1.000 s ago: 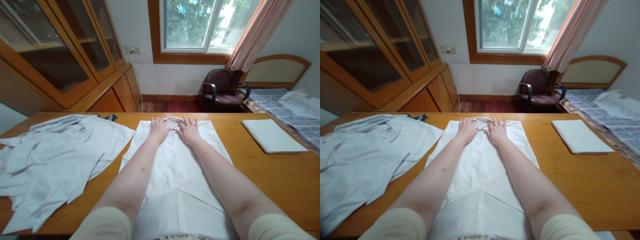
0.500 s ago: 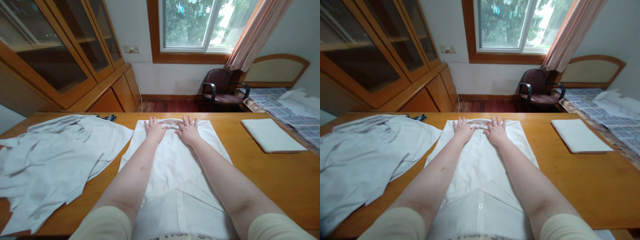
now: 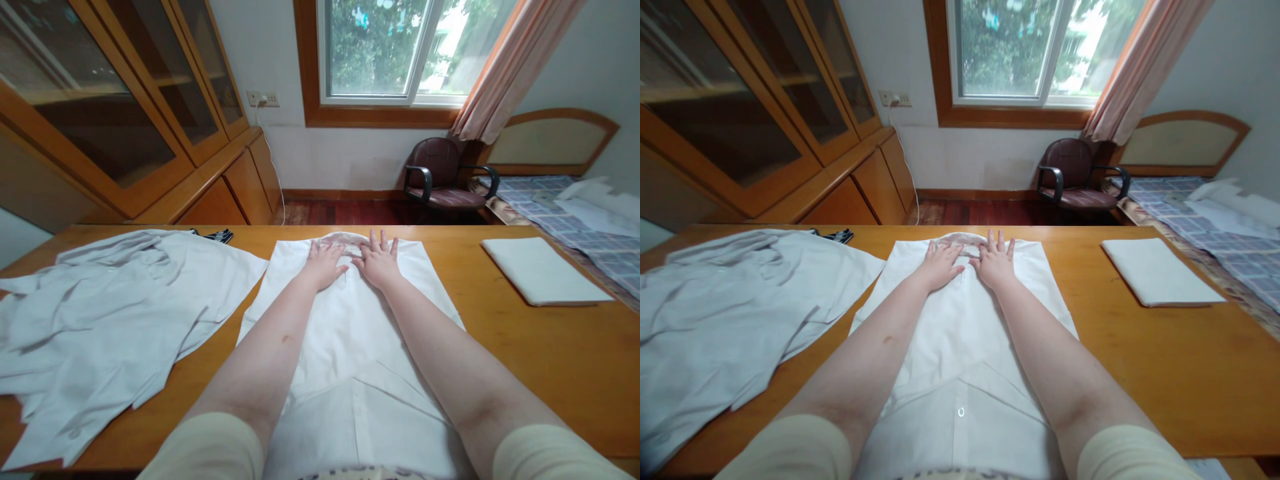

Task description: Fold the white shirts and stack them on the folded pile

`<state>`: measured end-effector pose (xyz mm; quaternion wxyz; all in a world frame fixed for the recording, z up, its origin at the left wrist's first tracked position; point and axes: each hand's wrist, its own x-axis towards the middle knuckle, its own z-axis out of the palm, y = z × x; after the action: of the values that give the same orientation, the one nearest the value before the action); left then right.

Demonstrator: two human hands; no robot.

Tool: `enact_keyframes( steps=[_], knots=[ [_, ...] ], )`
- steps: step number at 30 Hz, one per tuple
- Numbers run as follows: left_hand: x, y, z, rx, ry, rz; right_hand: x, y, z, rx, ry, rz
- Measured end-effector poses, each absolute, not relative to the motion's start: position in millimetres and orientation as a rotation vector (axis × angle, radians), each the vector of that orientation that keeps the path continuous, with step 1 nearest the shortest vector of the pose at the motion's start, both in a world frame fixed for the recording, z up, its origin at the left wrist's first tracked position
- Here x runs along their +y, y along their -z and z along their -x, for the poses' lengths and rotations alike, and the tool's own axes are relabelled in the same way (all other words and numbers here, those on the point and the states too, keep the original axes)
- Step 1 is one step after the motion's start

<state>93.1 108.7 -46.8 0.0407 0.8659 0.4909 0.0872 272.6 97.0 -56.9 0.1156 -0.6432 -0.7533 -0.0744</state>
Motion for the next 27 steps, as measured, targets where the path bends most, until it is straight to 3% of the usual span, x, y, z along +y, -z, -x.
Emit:
enact_keyframes(
  steps=[6,12,19,27],
  knots=[
    [112.2,51.8,-88.1,1.678,-0.292,-2.525,98.9,46.2,-281.8,-1.944,0.259,1.777],
    [114.5,52.8,-86.5,1.659,-0.295,-2.505,102.3,45.9,-289.8,-1.822,0.083,1.790],
    [113.9,45.6,-84.0,1.581,-0.517,-2.585,111.0,60.2,-293.1,-1.926,-0.057,1.634],
    [112.4,39.3,-83.2,1.593,-0.597,-2.612,101.7,48.4,-286.0,-2.230,0.039,1.579]
  ],
)
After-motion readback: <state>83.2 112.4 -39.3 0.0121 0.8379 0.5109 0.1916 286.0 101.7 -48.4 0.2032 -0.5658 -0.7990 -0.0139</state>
